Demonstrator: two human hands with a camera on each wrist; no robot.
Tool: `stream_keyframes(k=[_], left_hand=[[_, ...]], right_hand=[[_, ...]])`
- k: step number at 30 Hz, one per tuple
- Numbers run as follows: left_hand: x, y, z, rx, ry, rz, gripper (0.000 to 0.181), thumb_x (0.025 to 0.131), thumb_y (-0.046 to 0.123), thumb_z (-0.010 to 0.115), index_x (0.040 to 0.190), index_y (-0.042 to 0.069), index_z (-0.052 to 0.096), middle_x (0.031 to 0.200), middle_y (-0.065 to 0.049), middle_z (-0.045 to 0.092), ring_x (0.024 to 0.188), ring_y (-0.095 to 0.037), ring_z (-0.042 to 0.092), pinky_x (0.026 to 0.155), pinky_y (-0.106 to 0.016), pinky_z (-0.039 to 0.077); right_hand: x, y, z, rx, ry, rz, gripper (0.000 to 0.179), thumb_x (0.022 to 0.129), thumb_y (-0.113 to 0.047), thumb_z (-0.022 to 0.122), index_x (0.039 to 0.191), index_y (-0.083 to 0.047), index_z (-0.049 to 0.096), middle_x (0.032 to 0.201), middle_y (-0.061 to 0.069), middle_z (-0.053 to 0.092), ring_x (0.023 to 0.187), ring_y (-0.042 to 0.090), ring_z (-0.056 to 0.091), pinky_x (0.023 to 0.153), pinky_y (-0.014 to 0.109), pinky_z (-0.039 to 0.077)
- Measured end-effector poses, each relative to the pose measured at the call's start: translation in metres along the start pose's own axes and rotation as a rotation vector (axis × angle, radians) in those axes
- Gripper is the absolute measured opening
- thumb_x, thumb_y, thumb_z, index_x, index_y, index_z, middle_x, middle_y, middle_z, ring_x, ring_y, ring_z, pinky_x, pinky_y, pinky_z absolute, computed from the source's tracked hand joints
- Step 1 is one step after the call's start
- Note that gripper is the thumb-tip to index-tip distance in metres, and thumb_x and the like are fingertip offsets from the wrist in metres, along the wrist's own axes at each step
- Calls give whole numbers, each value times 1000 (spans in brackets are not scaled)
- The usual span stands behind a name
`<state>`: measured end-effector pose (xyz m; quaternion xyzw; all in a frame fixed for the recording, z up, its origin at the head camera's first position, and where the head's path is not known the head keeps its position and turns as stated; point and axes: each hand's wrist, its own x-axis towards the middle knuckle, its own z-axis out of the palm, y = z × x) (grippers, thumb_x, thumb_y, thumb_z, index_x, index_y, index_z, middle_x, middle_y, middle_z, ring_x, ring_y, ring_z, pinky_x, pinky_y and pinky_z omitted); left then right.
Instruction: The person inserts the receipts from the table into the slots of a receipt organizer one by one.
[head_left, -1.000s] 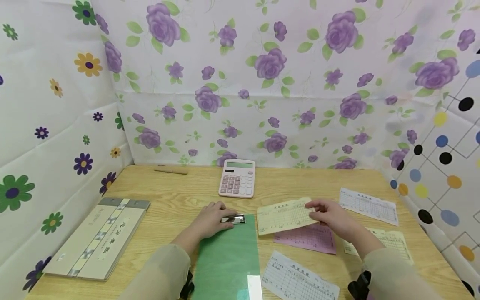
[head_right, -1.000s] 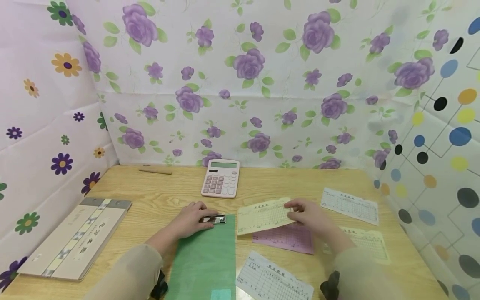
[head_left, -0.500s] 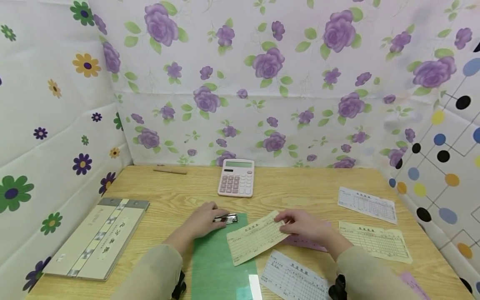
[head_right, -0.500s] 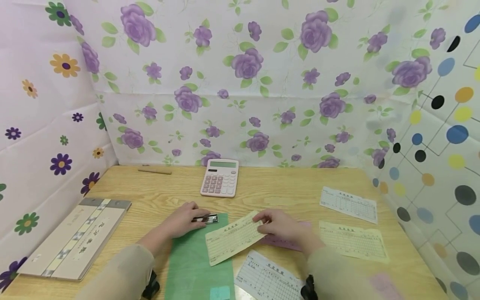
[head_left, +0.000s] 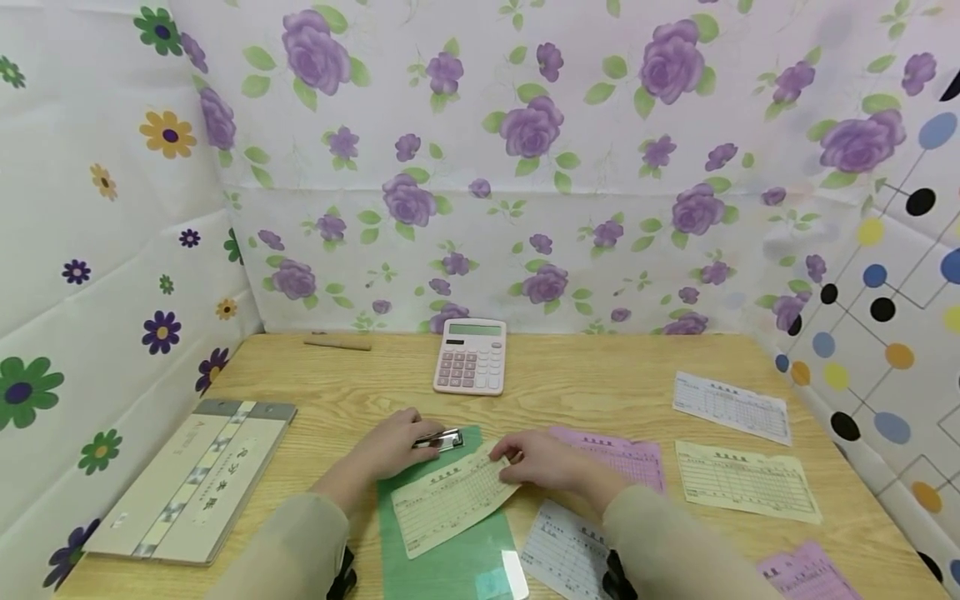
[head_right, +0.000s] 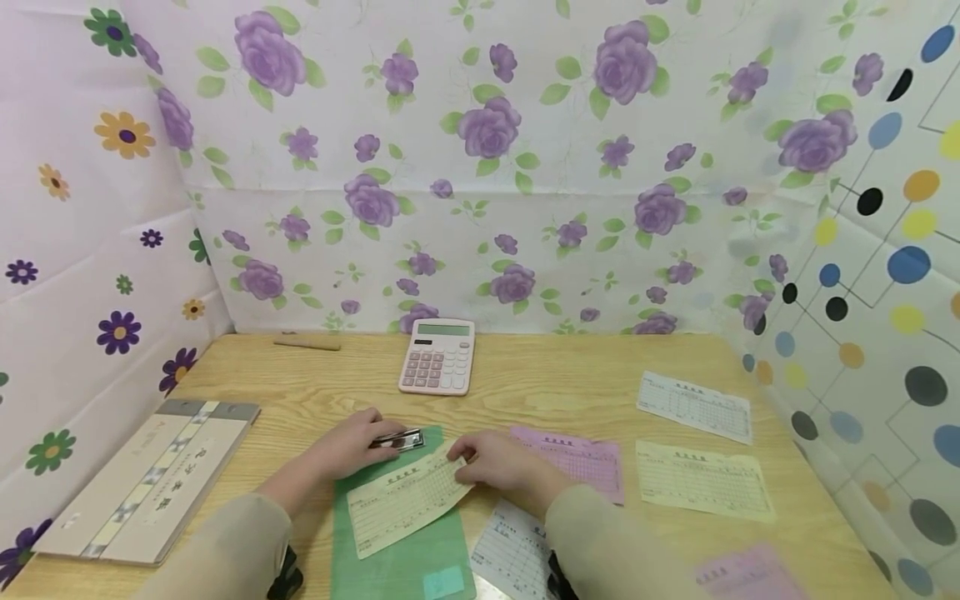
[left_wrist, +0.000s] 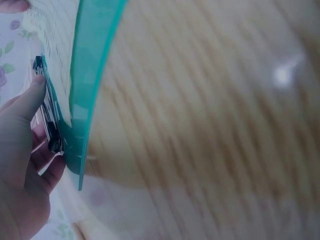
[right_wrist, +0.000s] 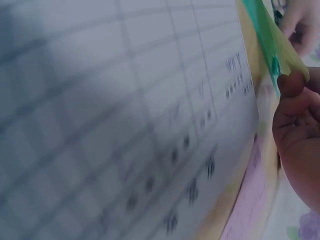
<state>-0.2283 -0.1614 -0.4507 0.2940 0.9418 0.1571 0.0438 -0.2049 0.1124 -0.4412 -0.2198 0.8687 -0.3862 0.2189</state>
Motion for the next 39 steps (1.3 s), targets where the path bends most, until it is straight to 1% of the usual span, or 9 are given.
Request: stream_keyframes(k=[3, 9, 18, 21, 24, 26, 28, 33, 39], left_hand=[[-1, -2, -1, -9, -11, 2, 36, 89, 31, 65, 123, 17, 62, 93, -1, 50, 77, -13, 44, 65, -32, 39], [-2, -6, -3, -32, -10, 5, 35, 89, 30, 65, 121, 16, 63, 90, -1, 50, 74, -13, 43, 63, -32, 38], [-5, -11, -1, -7, -3, 47, 35, 88, 32, 65, 120, 17, 64, 84, 2, 49, 67, -10, 42, 58, -27, 37], [-6, -12, 0, 23, 0, 82, 34, 89, 32, 64, 120, 16, 64, 83, 2, 49, 66, -10, 42, 57, -26, 37], [-7, -14, 1, 85, 13, 145, 33, 91, 30, 63, 120, 16, 63, 82, 1, 49, 65, -10, 42, 56, -26, 37], [-8, -16, 2, 132, 16, 181, 34, 92, 30, 61, 122, 16, 61, 82, 1, 48, 64, -10, 41, 55, -25, 37], [-9, -17, 4, 175, 17, 205, 36, 93, 31, 59, 125, 16, 59, 81, 1, 47, 64, -10, 40, 55, -25, 37], [-10, -20, 8, 217, 27, 206, 43, 92, 39, 58, 130, 18, 55, 81, 1, 45, 64, -9, 39, 55, -24, 36], [-8, -18, 12, 314, 61, 237, 39, 94, 34, 56, 128, 14, 55, 79, 0, 46, 63, -10, 39, 55, -25, 37]], right_hand=[[6, -4, 8, 9, 0, 15, 27, 85, -21, 67, 111, -17, 65, 97, -4, 58, 88, 14, 52, 79, 33, 44], [16, -9, 19, 32, 37, 33, 26, 84, -19, 68, 109, -18, 65, 96, -4, 57, 89, 15, 52, 81, 35, 43], [22, -10, 26, -98, 54, -30, 28, 84, -19, 69, 111, -15, 64, 99, -4, 58, 90, 13, 51, 85, 36, 43], [22, -10, 28, -141, 52, -51, 36, 81, -22, 71, 116, -14, 63, 109, -2, 59, 101, 16, 53, 92, 37, 42], [22, -10, 32, -179, 55, -68, 47, 80, -26, 73, 123, -12, 60, 120, 2, 57, 114, 20, 51, 98, 39, 38], [22, -10, 34, -201, 57, -62, 53, 79, -29, 73, 127, -13, 57, 125, 3, 55, 118, 22, 49, 100, 39, 37], [22, -9, 36, -216, 58, -47, 55, 79, -31, 73, 129, -15, 56, 126, 4, 54, 117, 22, 49, 100, 40, 37], [22, -8, 38, -250, 66, -40, 55, 79, -32, 73, 129, -16, 56, 126, 4, 53, 116, 22, 50, 99, 39, 38], [21, -9, 38, -277, 82, -56, 56, 78, -33, 73, 128, -14, 56, 122, 5, 55, 110, 20, 52, 96, 38, 40]])
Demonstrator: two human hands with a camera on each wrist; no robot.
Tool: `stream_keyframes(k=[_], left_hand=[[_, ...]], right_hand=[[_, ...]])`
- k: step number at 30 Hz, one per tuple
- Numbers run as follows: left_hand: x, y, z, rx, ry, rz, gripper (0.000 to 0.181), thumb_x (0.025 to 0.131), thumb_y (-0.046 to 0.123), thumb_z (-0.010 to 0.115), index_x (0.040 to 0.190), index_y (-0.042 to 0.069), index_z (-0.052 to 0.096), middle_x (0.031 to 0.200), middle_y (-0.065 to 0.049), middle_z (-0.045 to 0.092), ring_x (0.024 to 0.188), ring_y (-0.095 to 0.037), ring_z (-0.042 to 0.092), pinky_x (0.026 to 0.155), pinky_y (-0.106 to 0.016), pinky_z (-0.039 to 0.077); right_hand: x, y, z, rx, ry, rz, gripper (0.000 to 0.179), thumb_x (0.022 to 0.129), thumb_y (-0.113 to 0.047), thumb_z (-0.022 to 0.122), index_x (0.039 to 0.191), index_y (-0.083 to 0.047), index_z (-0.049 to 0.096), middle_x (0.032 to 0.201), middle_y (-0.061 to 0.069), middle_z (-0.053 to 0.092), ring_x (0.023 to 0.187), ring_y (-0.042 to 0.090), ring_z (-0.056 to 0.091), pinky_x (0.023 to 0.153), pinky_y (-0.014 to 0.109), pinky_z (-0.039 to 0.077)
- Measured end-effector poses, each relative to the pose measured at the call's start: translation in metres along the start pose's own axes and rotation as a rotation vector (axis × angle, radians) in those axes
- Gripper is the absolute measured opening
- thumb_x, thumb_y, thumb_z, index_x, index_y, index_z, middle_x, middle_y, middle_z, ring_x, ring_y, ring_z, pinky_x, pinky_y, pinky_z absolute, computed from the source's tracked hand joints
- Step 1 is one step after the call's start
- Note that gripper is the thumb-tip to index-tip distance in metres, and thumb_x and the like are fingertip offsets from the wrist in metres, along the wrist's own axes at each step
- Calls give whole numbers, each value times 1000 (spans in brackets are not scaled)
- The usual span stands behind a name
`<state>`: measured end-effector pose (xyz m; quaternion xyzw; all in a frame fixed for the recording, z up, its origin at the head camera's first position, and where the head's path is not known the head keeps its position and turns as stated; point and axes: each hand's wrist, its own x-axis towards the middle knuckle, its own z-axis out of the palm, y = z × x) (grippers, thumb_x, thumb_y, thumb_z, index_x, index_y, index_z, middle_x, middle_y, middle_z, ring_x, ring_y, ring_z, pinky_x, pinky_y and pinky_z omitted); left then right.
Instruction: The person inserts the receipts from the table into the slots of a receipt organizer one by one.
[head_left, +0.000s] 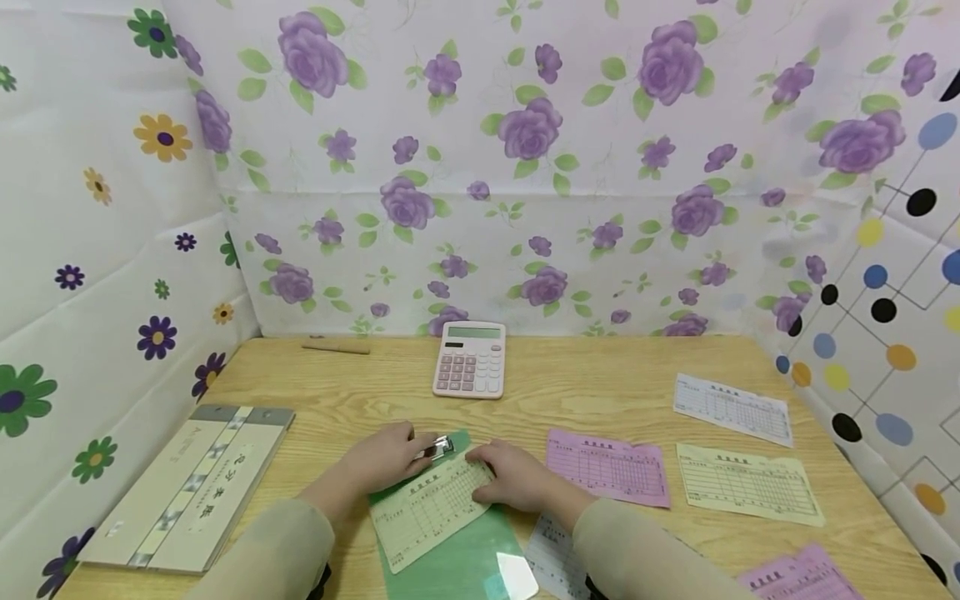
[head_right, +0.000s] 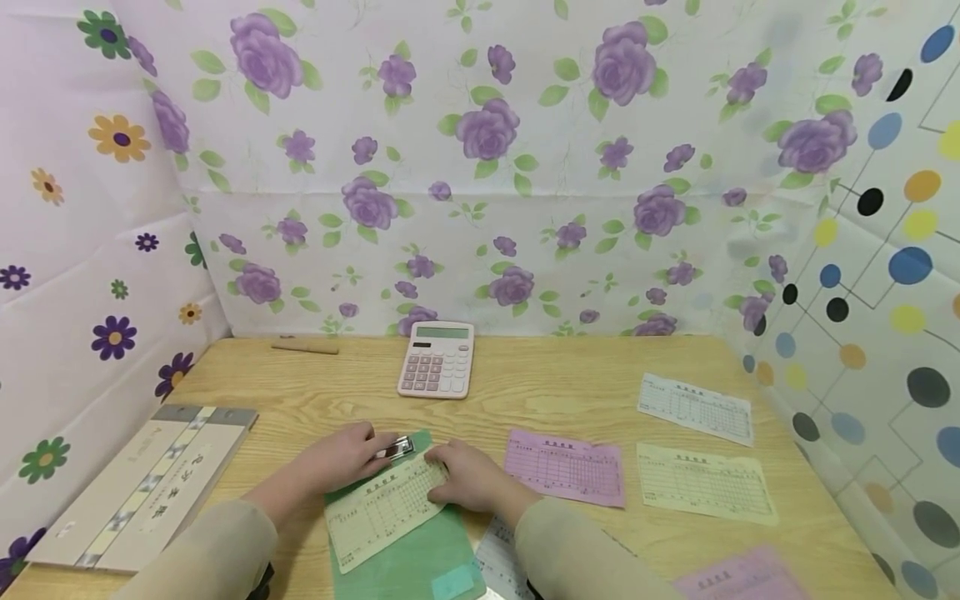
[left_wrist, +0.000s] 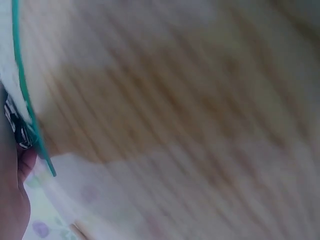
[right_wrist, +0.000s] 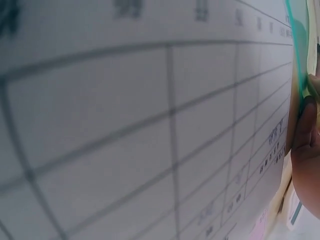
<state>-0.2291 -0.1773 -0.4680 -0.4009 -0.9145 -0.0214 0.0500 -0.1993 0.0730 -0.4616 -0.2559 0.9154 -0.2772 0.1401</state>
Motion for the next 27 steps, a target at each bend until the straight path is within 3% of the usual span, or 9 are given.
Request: stream_keyframes(k=[12, 16, 23, 27], left_hand=[[5, 7, -6, -54, -127, -140, 37, 99, 31, 47, 131, 14, 51, 85, -1, 48, 69, -13, 45, 61, -32, 43], [4, 6, -6, -53, -119, -126, 37, 99, 30, 47, 131, 12, 51, 86, -3, 48, 70, -14, 46, 61, -33, 44], [3, 6, -3, -7, -46, -68, 32, 98, 27, 51, 125, 11, 54, 78, 0, 44, 61, -10, 39, 52, -26, 38], [3, 7, -5, -8, -58, -69, 34, 98, 27, 50, 127, 10, 54, 79, 0, 45, 62, -10, 39, 53, -27, 38]], right_hand=[[-4, -10, -3, -96, 4, -3, 56, 84, -38, 69, 131, -12, 55, 108, 5, 59, 88, 11, 53, 79, 31, 46], [0, -12, -1, -132, 11, -2, 57, 86, -39, 67, 134, -12, 52, 105, 4, 62, 82, 10, 51, 76, 30, 46], [7, -14, 0, -162, 10, 31, 56, 88, -38, 64, 136, -12, 51, 95, 5, 64, 74, 10, 51, 74, 32, 47], [11, -15, 1, -167, 7, 55, 55, 88, -38, 64, 136, -15, 51, 104, 6, 66, 91, 18, 61, 84, 35, 47]])
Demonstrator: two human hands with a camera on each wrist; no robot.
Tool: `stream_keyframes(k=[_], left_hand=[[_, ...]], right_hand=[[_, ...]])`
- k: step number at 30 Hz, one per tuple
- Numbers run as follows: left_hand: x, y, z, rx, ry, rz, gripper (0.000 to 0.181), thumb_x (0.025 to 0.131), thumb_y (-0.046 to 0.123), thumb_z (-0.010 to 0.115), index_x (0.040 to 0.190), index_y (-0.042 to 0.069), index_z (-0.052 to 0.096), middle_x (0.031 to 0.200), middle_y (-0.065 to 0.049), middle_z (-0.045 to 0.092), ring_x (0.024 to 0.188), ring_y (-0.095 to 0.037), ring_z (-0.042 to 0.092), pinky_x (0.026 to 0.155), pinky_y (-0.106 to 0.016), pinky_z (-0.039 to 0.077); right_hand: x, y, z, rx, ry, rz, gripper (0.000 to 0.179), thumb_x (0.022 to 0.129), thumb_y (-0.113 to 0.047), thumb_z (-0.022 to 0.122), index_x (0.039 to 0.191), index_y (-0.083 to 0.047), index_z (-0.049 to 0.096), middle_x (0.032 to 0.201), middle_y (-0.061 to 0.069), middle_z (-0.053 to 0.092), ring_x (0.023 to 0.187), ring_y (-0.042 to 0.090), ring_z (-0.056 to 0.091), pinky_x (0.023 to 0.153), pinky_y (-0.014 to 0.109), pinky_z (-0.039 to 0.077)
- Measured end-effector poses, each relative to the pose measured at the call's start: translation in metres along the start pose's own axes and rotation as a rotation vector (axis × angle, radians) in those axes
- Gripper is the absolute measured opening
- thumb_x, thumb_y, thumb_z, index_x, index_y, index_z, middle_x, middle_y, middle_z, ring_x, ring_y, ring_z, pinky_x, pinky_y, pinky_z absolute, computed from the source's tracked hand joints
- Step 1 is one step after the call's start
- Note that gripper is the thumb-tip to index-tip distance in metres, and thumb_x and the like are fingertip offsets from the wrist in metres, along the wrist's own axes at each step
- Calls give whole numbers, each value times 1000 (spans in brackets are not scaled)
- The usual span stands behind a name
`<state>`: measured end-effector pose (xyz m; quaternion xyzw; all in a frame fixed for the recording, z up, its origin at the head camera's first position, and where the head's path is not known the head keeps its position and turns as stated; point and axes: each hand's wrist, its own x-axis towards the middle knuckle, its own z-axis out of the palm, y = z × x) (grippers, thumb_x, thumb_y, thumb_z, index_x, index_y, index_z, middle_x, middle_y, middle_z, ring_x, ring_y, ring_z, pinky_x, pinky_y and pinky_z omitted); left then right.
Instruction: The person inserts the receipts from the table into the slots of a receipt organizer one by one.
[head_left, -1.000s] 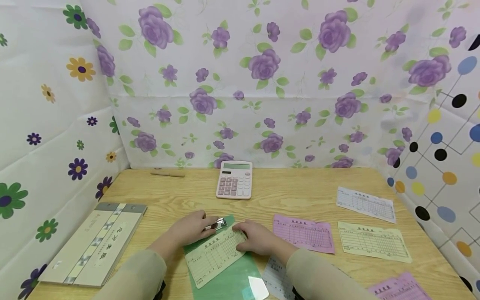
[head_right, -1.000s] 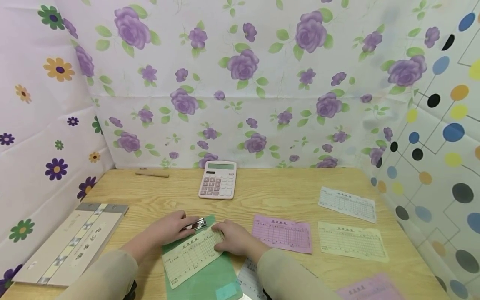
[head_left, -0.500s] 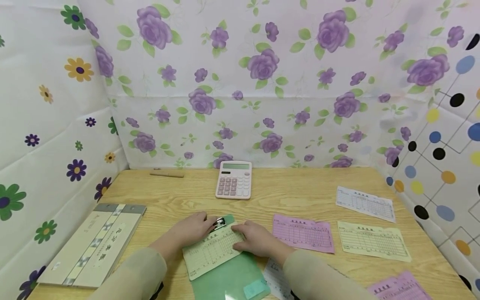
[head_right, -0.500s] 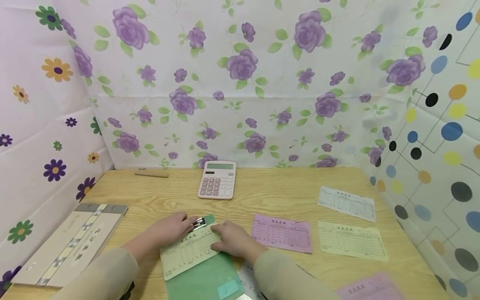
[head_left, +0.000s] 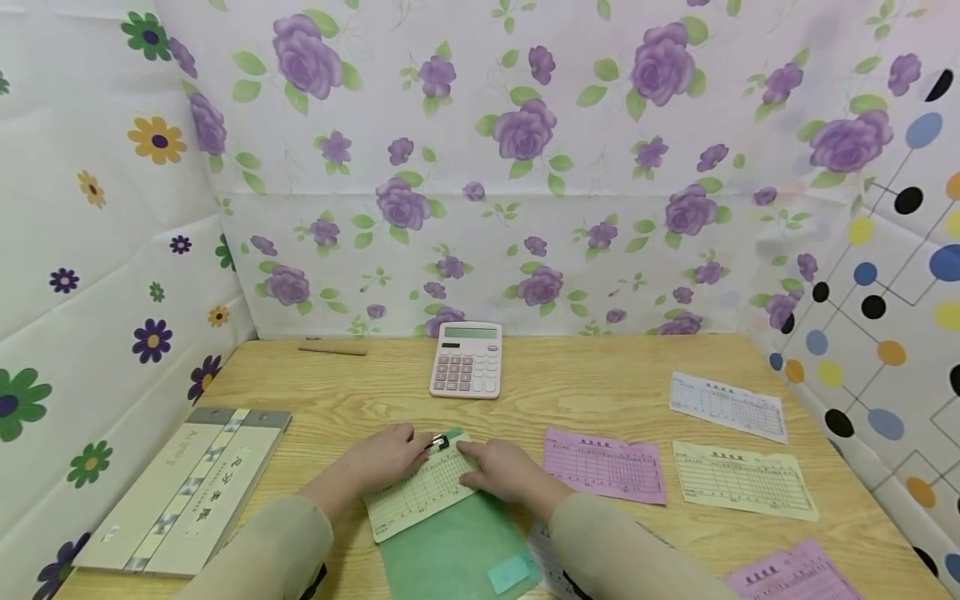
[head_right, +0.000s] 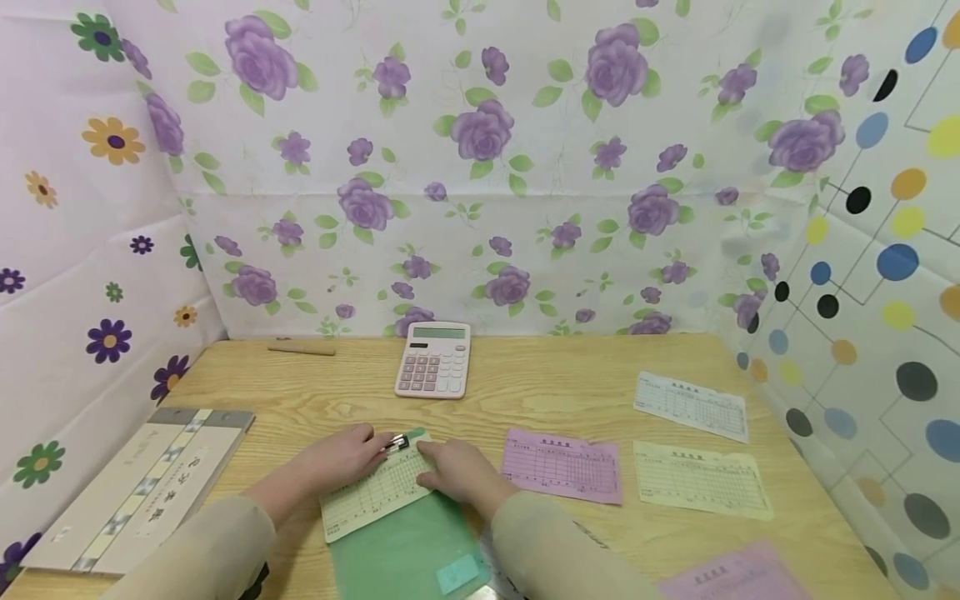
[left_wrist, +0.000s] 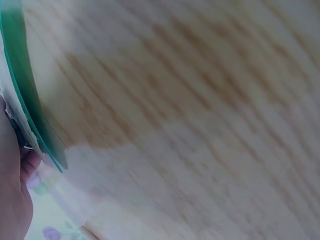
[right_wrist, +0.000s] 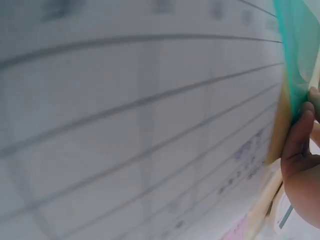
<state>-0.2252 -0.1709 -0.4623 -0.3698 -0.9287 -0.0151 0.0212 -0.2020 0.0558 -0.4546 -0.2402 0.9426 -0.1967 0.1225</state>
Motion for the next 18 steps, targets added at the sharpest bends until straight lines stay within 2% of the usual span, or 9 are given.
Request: stream_keyframes(k=[3, 5, 7, 10, 12, 15, 16, 18], left_hand=[[-1, 1, -2, -8, -31, -14, 36, 98, 28, 48, 129, 9, 52, 81, 1, 46, 63, -10, 40, 55, -27, 38], [-2, 1, -3, -11, -44, -16, 33, 99, 28, 48, 126, 10, 52, 80, 2, 44, 64, -10, 39, 55, -26, 38], [-3, 1, -2, -4, -48, -20, 29, 99, 29, 47, 123, 12, 52, 80, 3, 42, 64, -9, 39, 54, -25, 37], [-3, 0, 1, 0, -37, -17, 23, 99, 29, 48, 117, 16, 50, 79, 4, 39, 63, -9, 38, 53, -24, 36], [-3, 0, 2, 0, -34, -24, 24, 99, 30, 47, 119, 16, 50, 79, 4, 39, 64, -9, 38, 54, -24, 36], [-3, 0, 2, -11, -30, -33, 28, 98, 31, 48, 122, 15, 51, 80, 4, 41, 65, -9, 39, 55, -25, 38], [-3, 0, 2, -16, -27, -37, 30, 98, 31, 49, 123, 15, 51, 81, 3, 41, 66, -10, 39, 56, -25, 39], [-3, 0, 2, -25, -22, -48, 33, 97, 31, 50, 126, 14, 51, 82, 2, 43, 67, -10, 40, 58, -26, 40]], right_hand=[[3, -1, 1, 8, -3, 16, 54, 88, -37, 64, 137, -17, 50, 119, 6, 63, 109, 22, 57, 92, 37, 44], [5, -1, 2, 32, -9, 32, 54, 88, -37, 64, 138, -19, 50, 111, 3, 65, 95, 18, 62, 87, 34, 46], [6, -2, 2, 74, -14, 48, 54, 89, -35, 64, 138, -20, 49, 92, 2, 68, 74, 14, 63, 74, 31, 49], [7, -2, 2, 125, -16, 68, 54, 89, -32, 64, 139, -20, 47, 64, -3, 58, 46, 9, 50, 55, 25, 44], [6, -3, 1, 143, -12, 71, 54, 90, -31, 64, 139, -18, 47, 57, -3, 53, 44, 9, 49, 50, 25, 43], [5, -2, -2, 170, -10, 67, 54, 90, -32, 63, 139, -15, 47, 62, -1, 57, 45, 12, 52, 51, 26, 45], [4, -2, -4, 177, -7, 65, 54, 90, -33, 63, 138, -14, 48, 69, 1, 62, 48, 13, 54, 55, 27, 46], [1, 0, -7, 186, -2, 62, 54, 90, -34, 62, 137, -13, 49, 91, 6, 68, 69, 19, 64, 69, 33, 51]])
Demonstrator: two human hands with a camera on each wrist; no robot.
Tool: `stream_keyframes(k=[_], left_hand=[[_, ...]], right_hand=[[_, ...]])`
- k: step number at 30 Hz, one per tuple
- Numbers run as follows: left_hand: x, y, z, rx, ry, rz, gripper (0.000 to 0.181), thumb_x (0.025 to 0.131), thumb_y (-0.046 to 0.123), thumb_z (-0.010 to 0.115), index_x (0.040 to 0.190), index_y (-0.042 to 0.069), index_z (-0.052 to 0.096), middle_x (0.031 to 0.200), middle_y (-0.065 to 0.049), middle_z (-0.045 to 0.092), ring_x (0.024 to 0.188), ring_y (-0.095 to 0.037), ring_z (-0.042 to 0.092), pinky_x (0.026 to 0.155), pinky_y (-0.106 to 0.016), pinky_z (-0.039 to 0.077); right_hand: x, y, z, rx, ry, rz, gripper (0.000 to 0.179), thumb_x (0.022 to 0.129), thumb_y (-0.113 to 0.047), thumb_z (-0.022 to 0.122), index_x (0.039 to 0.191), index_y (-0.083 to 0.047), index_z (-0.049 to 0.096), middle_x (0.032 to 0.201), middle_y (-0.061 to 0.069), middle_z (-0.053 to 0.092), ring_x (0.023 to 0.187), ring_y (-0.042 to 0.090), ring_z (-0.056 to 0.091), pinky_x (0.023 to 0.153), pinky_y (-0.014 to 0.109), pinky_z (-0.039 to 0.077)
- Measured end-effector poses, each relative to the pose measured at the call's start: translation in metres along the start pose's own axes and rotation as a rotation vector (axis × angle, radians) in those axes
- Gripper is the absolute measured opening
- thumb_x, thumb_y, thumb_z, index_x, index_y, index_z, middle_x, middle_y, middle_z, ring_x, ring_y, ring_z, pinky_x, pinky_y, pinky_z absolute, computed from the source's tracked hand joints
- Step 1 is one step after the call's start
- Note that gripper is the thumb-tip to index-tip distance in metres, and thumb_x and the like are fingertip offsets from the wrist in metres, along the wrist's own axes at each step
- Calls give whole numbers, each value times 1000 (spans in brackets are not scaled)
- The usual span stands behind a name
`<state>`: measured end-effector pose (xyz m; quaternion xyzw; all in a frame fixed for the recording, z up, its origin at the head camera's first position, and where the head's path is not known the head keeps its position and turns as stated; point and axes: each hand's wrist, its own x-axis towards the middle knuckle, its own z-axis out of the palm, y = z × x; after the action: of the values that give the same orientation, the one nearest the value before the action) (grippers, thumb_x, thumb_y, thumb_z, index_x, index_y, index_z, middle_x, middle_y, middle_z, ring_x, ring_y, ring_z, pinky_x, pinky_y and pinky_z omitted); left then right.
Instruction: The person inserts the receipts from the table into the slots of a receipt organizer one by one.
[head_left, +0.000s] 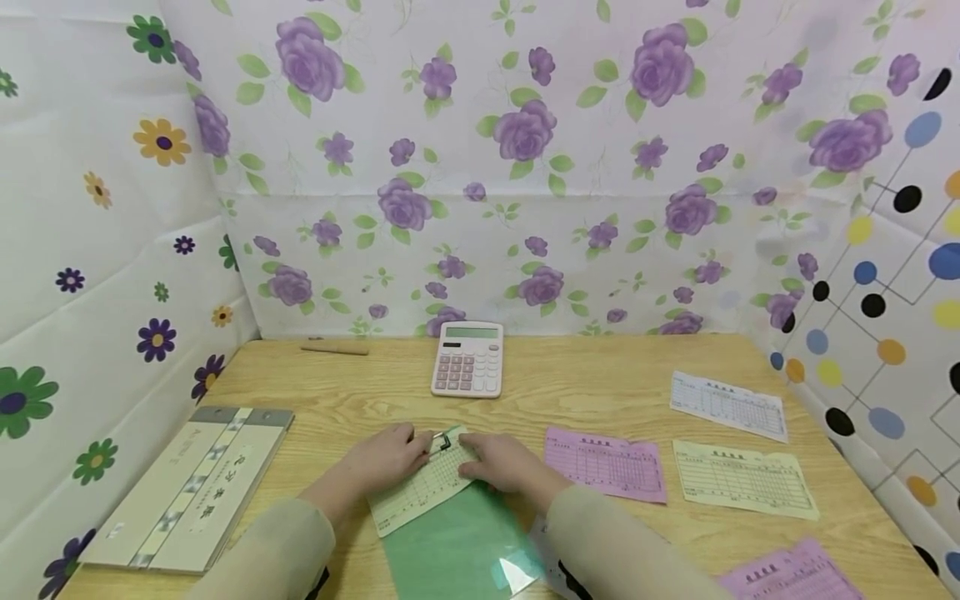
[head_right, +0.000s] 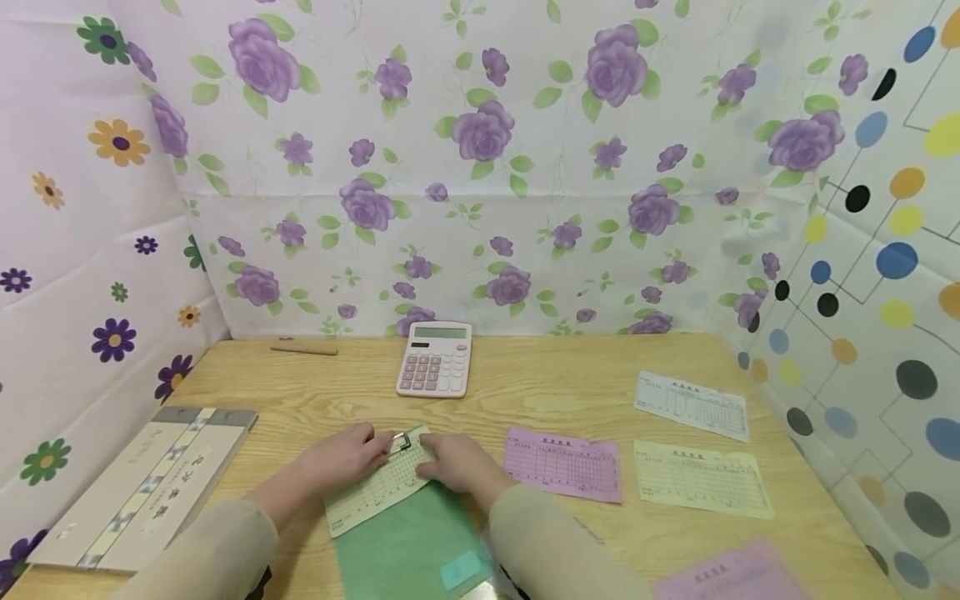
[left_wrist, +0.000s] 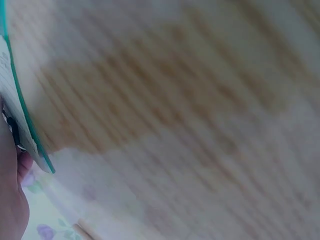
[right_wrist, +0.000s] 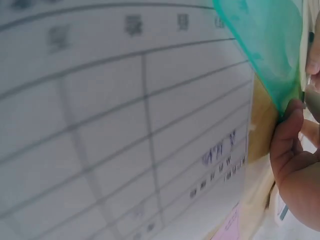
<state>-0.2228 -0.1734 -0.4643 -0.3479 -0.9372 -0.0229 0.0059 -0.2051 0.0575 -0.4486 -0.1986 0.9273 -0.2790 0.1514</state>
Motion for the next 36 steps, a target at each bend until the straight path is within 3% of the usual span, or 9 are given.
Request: stream_keyframes(k=[3, 5, 9, 12, 20, 28, 32, 36], left_hand=[[-1, -1, 1, -20, 6, -16, 35, 97, 30, 51, 127, 14, 51, 83, 2, 44, 68, -11, 41, 58, -27, 40], [-1, -2, 2, -31, 7, -20, 33, 96, 30, 52, 126, 15, 51, 83, 1, 44, 67, -11, 41, 58, -27, 40], [-2, -4, 3, -36, 15, -8, 29, 96, 29, 53, 123, 16, 50, 83, 1, 44, 66, -11, 40, 56, -26, 39], [-3, -5, 1, -39, 16, -5, 32, 96, 29, 53, 125, 16, 50, 84, 1, 44, 66, -10, 40, 57, -26, 39], [-3, -5, -1, -88, 16, -24, 35, 95, 31, 54, 128, 18, 50, 82, 3, 42, 65, -10, 39, 56, -26, 37], [-4, -8, 3, -68, 59, 9, 29, 95, 29, 54, 122, 19, 52, 82, 3, 42, 66, -10, 39, 57, -25, 38], [-5, -9, 3, -35, 106, 66, 29, 95, 24, 56, 123, 16, 52, 82, 2, 41, 66, -11, 37, 58, -25, 38], [-7, -9, 3, -29, 118, 84, 30, 95, 24, 56, 123, 15, 52, 82, 2, 41, 66, -11, 36, 58, -25, 37]], right_hand=[[-6, 7, -7, 9, 21, -20, 53, 89, -35, 64, 135, -12, 51, 122, 9, 60, 102, 25, 60, 90, 40, 44], [-12, 14, -13, 65, 18, -12, 53, 88, -33, 65, 135, -12, 51, 124, 9, 58, 110, 26, 55, 93, 42, 42], [-27, 29, -27, 98, -8, -36, 53, 87, -31, 67, 135, -12, 51, 92, 2, 61, 79, 16, 54, 70, 33, 46], [-39, 43, -37, 37, -12, -83, 52, 87, -31, 67, 132, -10, 53, 77, -3, 53, 67, 12, 48, 58, 28, 43], [-75, 87, -56, 36, 71, -92, 48, 86, -26, 69, 128, -7, 57, 94, 2, 54, 81, 14, 48, 67, 28, 43], [-106, 135, -75, -32, 134, 42, 52, 80, -34, 74, 124, -11, 61, 93, 2, 52, 79, 15, 47, 68, 33, 42], [-120, 150, -84, -53, 144, 95, 55, 79, -35, 74, 125, -10, 60, 90, 4, 48, 77, 16, 45, 66, 31, 41], [-130, 160, -90, -63, 144, 124, 56, 78, -36, 75, 124, -9, 61, 88, 5, 48, 75, 16, 44, 64, 30, 40]])
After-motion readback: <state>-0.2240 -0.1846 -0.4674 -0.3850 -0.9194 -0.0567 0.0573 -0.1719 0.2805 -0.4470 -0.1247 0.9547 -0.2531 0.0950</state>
